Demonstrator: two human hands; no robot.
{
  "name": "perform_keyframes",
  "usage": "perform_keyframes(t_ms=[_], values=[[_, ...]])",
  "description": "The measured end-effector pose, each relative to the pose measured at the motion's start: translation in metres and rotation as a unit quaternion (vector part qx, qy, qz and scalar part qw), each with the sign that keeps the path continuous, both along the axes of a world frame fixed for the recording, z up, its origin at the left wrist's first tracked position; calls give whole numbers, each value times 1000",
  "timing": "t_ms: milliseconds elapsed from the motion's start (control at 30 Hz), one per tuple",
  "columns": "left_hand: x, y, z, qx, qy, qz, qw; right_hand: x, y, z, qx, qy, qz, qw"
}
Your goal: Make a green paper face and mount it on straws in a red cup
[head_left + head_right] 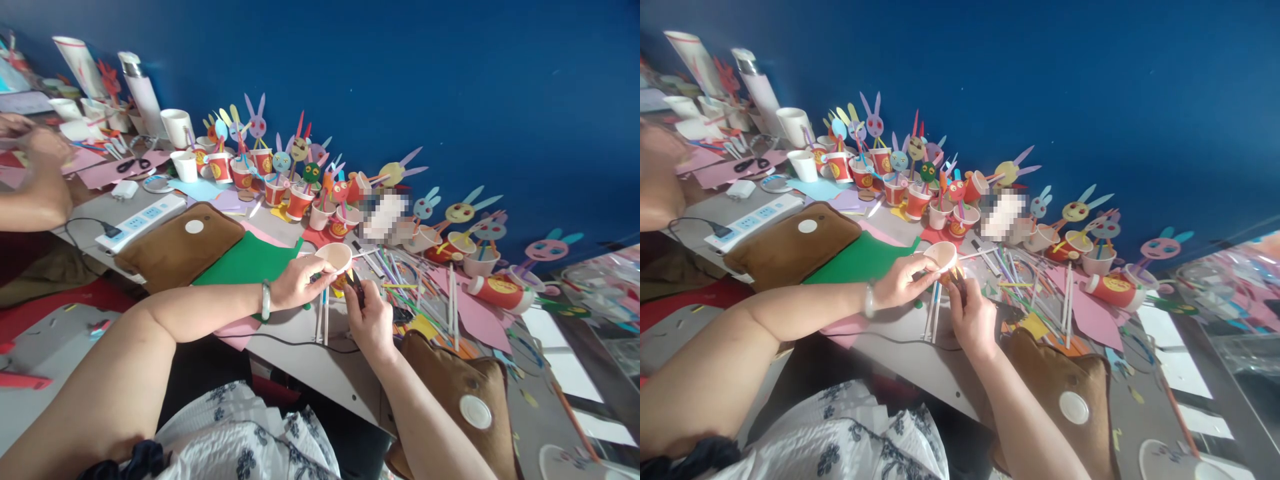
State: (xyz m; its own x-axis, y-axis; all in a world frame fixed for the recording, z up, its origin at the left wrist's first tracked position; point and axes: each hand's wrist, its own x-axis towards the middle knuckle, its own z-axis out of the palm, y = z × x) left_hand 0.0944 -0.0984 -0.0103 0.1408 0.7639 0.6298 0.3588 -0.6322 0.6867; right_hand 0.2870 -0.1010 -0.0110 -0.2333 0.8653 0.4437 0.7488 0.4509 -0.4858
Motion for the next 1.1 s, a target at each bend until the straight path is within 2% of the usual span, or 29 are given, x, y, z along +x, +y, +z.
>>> perform_keyframes(t_ms=[433, 767, 1100], values=[[2, -3, -3, -24, -40, -40, 998, 2, -1, 2, 59, -50, -7, 997], [3, -4, 0, -47, -40, -43, 997, 4, 1, 0, 115, -92, -11, 989], [2, -4, 1, -26, -31, -45, 998, 4, 1, 1, 123, -102, -4, 987]])
